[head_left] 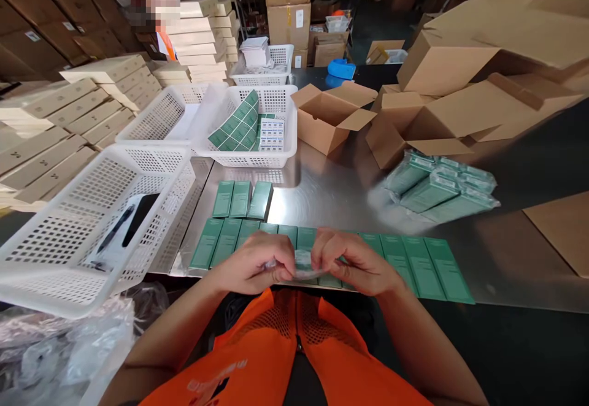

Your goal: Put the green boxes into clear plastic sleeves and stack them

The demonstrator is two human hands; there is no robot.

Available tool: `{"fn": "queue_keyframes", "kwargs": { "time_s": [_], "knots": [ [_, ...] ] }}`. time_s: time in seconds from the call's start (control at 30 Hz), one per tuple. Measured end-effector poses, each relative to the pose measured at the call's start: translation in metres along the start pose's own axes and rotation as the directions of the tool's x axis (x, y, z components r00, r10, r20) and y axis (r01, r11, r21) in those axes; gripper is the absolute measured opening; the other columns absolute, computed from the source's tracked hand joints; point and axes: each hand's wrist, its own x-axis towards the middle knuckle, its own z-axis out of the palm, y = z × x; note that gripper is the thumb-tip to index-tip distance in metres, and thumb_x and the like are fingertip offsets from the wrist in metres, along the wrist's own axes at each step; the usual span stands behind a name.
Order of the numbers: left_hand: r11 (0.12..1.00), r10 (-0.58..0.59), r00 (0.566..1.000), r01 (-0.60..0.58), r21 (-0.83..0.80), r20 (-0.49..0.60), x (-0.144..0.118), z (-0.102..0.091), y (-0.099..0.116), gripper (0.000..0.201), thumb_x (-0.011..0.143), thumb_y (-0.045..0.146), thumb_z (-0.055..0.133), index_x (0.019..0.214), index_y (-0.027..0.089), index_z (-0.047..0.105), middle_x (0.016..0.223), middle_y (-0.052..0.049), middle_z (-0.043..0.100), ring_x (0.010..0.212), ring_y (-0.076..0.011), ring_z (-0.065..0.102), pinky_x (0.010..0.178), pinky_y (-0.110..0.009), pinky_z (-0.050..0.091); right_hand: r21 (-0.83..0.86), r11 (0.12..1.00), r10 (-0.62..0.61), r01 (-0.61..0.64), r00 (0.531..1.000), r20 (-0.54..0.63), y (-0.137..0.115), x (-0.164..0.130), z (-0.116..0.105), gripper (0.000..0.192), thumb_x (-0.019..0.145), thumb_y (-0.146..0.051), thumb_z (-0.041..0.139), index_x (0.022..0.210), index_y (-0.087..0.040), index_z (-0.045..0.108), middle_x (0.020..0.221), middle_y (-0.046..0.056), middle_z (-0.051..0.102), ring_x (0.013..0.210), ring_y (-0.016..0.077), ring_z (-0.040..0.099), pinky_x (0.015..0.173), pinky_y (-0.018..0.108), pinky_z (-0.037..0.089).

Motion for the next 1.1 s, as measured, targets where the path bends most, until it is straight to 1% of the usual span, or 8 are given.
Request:
{"fn": "queue_keyframes", "kwargs": {
  "time_s": [0.1,0.2,0.27,0.4,0.57,0.73,0.9,1.1],
  "knots": [
    [0.953,0.016,0.993,-0.050,0.298,0.115,0.005,0.001,0.006,0.022,0.100,0.043,0.052,0.100,0.022,0.059,0.071,0.000,0.065,0.060,-0.0131,0.062,0.054,-0.027,0.041,-0.152,0.987,-0.044,0.055,0.996,0.072,-0.004,0.007,-0.001,0.019,0.105,-0.031,0.041,0.093,-0.024,0.053,0.082,0.002,0.058,0.080,0.0156,0.056,0.077,0.032,0.046],
    [0.792,0.037,0.984,-0.134,0.596,0.173,0.009,0.001,0.014,0.025,0.099,0.039,0.054,0.088,0.018,0.060,0.070,0.001,0.062,0.052,-0.0127,0.054,0.048,-0.030,0.036,-0.249,0.966,-0.041,0.076,0.989,0.143,-0.010,0.011,-0.003,0.026,0.107,-0.033,0.033,0.089,-0.023,0.049,0.082,0.003,0.055,0.081,0.0160,0.053,0.077,0.032,0.045],
    [0.695,0.049,0.978,-0.179,0.697,0.203,0.012,-0.002,0.018,0.028,0.099,0.031,0.053,0.075,0.019,0.057,0.077,-0.001,0.066,0.051,-0.0119,0.052,0.047,-0.031,0.036,-0.296,0.952,-0.035,0.080,0.988,0.153,-0.013,0.010,-0.006,0.030,0.107,-0.032,0.028,0.085,-0.022,0.047,0.083,0.004,0.053,0.079,0.0166,0.050,0.074,0.032,0.044],
    [0.611,0.026,0.961,-0.234,0.757,0.276,0.012,-0.008,0.024,0.022,0.095,0.025,0.054,0.074,0.020,0.056,0.106,-0.002,0.071,0.054,-0.0108,0.052,0.047,-0.031,0.035,-0.397,0.917,-0.008,0.046,0.995,0.097,-0.014,0.005,-0.009,0.031,0.102,-0.034,0.033,0.077,-0.022,0.046,0.082,0.005,0.050,0.073,0.0175,0.044,0.067,0.034,0.041],
    [0.534,0.027,0.943,-0.295,0.792,0.332,0.004,-0.010,0.028,0.018,0.085,0.006,0.054,0.085,0.023,0.059,0.120,-0.001,0.069,0.057,-0.0122,0.051,0.046,-0.032,0.031,-0.562,0.826,0.006,0.038,0.997,0.075,-0.017,-0.002,-0.007,0.022,0.087,-0.024,0.054,0.069,-0.022,0.041,0.076,0.001,0.047,0.064,0.0150,0.035,0.061,0.033,0.033],
    [0.497,0.126,0.943,-0.328,0.803,0.307,0.000,-0.007,0.025,0.016,0.088,0.010,0.058,0.090,0.025,0.057,0.116,0.001,0.070,0.058,-0.0118,0.052,0.047,-0.030,0.033,-0.665,0.740,-0.002,0.102,0.989,0.150,-0.023,-0.002,-0.006,0.017,0.085,-0.013,0.049,0.071,-0.022,0.046,0.075,0.001,0.050,0.069,0.0175,0.036,0.066,0.034,0.033],
    [0.492,0.118,0.967,-0.253,0.833,0.224,-0.001,-0.007,0.014,0.016,0.088,0.008,0.058,0.085,0.024,0.056,0.107,0.002,0.071,0.058,-0.0098,0.052,0.047,-0.028,0.032,-0.764,0.643,0.106,0.050,0.982,0.154,-0.017,-0.003,-0.011,0.013,0.092,-0.023,0.051,0.080,-0.021,0.057,0.099,0.006,0.063,0.083,0.0206,0.050,0.074,0.037,0.036],
    [0.553,0.055,0.992,-0.128,0.824,0.117,-0.017,-0.014,0.006,0.017,0.091,0.009,0.054,0.082,0.022,0.058,0.099,-0.002,0.072,0.058,-0.0108,0.057,0.048,-0.026,0.039,-0.719,0.694,0.147,-0.025,0.983,0.107,0.005,-0.007,-0.013,0.008,0.093,-0.028,0.058,0.093,-0.021,0.062,0.111,0.008,0.068,0.092,0.0211,0.062,0.079,0.036,0.044]
  ]
}}
